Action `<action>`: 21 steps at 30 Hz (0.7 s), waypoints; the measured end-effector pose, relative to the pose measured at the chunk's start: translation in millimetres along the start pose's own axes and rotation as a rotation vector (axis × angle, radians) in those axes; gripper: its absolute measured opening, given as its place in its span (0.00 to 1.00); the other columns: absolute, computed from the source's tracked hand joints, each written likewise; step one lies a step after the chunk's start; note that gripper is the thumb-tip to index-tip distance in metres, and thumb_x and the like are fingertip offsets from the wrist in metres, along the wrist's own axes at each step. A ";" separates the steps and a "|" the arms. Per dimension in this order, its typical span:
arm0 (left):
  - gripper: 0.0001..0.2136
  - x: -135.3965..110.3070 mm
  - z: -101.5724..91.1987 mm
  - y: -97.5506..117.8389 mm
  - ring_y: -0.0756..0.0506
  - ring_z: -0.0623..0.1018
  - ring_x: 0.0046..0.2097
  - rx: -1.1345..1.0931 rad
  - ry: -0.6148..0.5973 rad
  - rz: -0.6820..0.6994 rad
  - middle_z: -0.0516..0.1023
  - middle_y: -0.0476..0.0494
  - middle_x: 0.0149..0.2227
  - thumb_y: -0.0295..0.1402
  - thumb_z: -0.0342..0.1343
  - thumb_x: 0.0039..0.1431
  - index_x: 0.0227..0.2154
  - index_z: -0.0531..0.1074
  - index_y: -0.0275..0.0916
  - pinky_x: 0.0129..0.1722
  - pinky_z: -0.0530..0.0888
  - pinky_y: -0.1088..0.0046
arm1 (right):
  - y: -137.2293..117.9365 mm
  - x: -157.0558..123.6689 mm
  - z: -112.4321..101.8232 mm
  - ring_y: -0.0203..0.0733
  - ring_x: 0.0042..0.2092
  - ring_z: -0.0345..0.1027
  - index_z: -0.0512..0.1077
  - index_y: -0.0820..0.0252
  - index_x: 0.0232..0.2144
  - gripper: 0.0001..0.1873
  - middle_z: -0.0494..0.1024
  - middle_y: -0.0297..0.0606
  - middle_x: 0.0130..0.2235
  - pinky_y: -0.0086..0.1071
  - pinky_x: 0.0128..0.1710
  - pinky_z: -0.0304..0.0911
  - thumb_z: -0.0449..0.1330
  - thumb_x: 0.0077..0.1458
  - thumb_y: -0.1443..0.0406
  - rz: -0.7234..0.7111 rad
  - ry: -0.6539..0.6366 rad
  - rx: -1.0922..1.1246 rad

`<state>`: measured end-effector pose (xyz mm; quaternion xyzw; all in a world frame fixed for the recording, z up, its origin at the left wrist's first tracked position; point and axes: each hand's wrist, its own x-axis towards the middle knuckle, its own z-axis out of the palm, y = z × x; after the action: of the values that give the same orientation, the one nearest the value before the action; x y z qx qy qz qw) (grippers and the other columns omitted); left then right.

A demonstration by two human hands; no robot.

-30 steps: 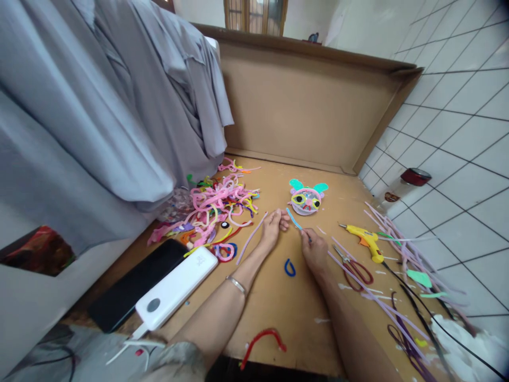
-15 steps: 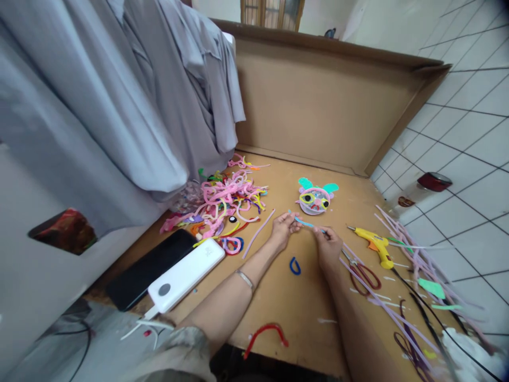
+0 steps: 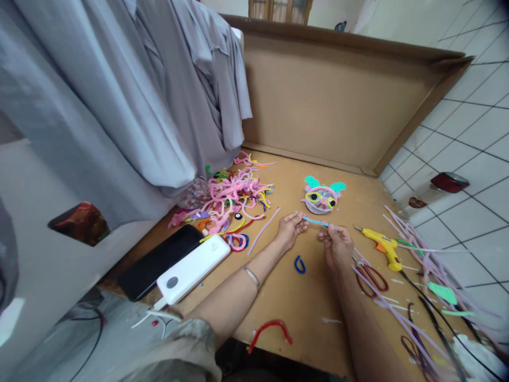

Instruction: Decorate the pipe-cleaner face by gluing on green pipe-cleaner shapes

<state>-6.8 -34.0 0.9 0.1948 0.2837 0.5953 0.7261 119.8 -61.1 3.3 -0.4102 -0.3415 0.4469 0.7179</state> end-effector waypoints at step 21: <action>0.17 1.6 -0.6 -10.4 0.55 0.68 0.22 0.157 0.018 0.104 0.72 0.48 0.20 0.42 0.68 0.43 0.21 0.72 0.32 0.26 0.65 0.78 | -9.0 7.5 -8.6 0.29 0.21 0.69 0.63 0.59 0.25 0.23 0.80 0.32 0.29 0.24 0.22 0.65 0.72 0.37 0.56 0.011 0.025 0.035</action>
<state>0.9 -34.7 -6.3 0.2602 0.3252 0.6098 0.6743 133.2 -59.0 8.6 -0.4050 -0.3223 0.4514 0.7268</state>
